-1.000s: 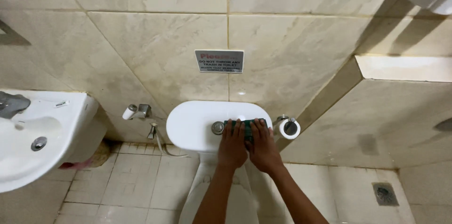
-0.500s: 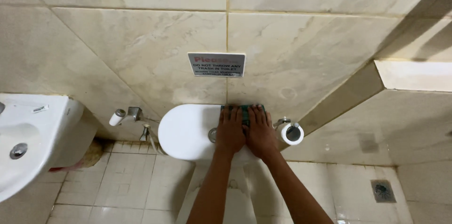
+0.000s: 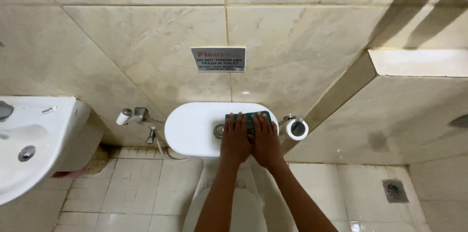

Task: The person cleans a bathroom by wiping a tiled shelf with a green sponge, then wiping the toilet tank with a green cloth. They then use a pink brush to scrub the tiled wall in the shower area.

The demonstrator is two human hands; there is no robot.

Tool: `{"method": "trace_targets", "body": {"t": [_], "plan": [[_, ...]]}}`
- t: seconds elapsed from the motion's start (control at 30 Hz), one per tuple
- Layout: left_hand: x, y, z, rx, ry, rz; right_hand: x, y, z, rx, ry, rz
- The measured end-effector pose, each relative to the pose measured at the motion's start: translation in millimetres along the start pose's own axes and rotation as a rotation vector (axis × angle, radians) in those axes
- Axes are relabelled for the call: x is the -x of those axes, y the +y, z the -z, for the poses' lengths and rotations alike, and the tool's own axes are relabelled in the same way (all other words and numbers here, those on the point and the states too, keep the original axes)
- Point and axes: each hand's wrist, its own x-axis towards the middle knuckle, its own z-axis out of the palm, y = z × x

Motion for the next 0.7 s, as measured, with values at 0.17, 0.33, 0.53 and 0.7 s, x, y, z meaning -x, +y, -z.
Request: {"method": "trace_targets", "body": {"t": [0.17,0.33,0.53,0.7], "plan": [[29,12,9,0.006,-0.002,-0.016,30,-11,14,-0.015,-0.053,-0.002],[33,15,12,0.048,0.011,-0.019,34,-11,17,-0.057,-0.039,0.023],[33,10,6,-0.020,-0.003,-0.053,33,-13,24,-0.116,-0.014,0.006],[11,5,-1,0.050,0.106,-0.063,9,-3,22,-0.065,-0.002,0.050]]}}
